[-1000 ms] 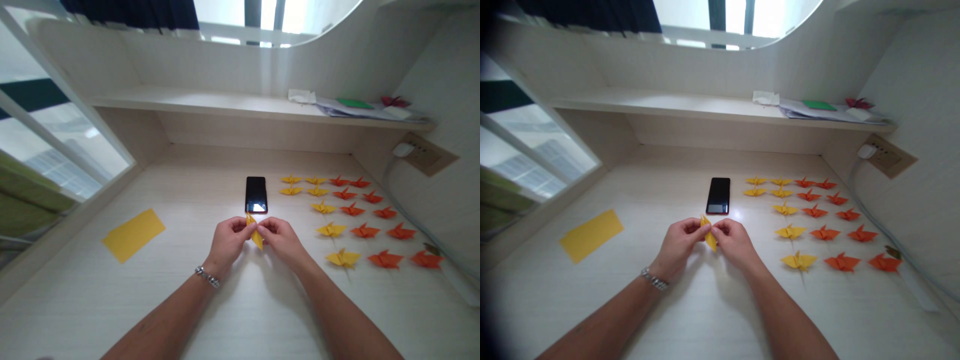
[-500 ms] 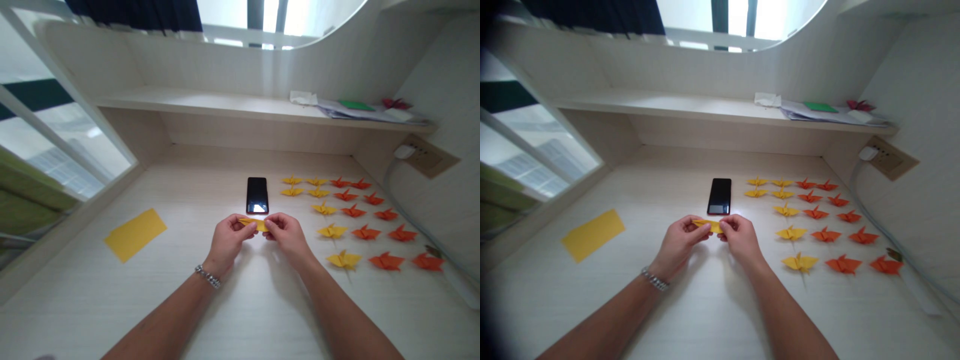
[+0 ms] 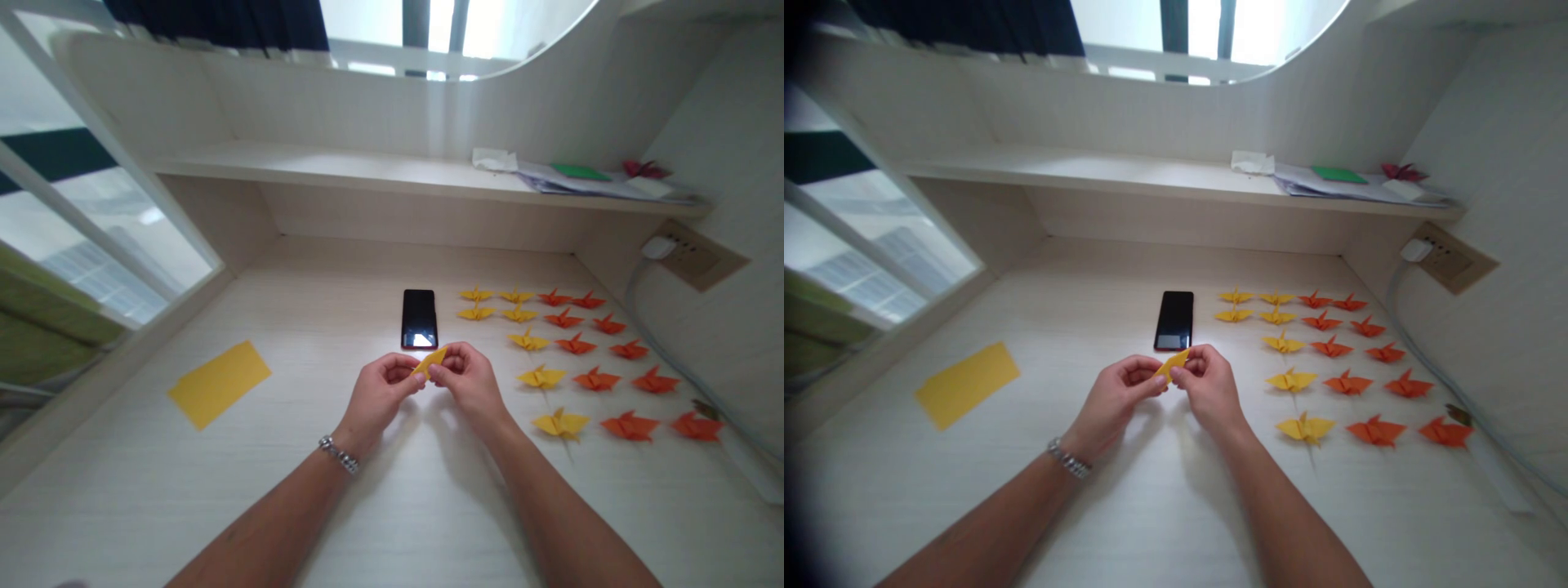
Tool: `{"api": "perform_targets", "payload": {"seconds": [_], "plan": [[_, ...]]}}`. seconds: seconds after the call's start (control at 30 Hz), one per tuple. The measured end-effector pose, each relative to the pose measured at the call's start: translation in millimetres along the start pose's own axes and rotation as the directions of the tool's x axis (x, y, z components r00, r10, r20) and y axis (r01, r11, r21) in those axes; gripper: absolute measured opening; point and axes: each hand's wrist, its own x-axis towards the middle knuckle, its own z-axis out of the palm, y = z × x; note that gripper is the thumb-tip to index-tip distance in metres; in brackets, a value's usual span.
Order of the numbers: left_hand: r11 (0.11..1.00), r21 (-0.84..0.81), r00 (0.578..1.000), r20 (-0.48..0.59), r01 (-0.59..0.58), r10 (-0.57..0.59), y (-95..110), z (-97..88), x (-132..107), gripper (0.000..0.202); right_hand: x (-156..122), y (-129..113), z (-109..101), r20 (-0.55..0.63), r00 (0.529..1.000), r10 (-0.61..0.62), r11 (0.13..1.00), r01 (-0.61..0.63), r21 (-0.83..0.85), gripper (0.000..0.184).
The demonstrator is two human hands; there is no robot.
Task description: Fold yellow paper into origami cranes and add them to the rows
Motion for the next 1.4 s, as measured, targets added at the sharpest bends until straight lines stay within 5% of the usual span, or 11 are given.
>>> {"api": "perform_targets", "payload": {"seconds": [0.6, 0.97, 1.4], "plan": [[0.996, -0.070, 0.989, -0.139, -0.053, 0.043, 2.5, 5.1, -1.2, 0.031, -1.6, 5.2, 7.6, -0.061, 0.998, -0.031, 0.999, 0.031, -0.012, 0.029], [0.997, -0.036, 0.997, -0.029, -0.070, 0.069, 5.2, 0.5, 0.1, 0.031, -2.0, -3.5, 0.8, 0.046, 0.991, 0.123, 0.991, -0.125, 0.048, 0.032], [0.998, 0.057, 0.999, 0.045, -0.034, 0.031, 6.2, -5.0, 2.5, 0.017, -4.7, -9.8, -1.7, 0.130, 0.987, 0.100, 0.995, -0.096, -0.033, 0.021]]}}
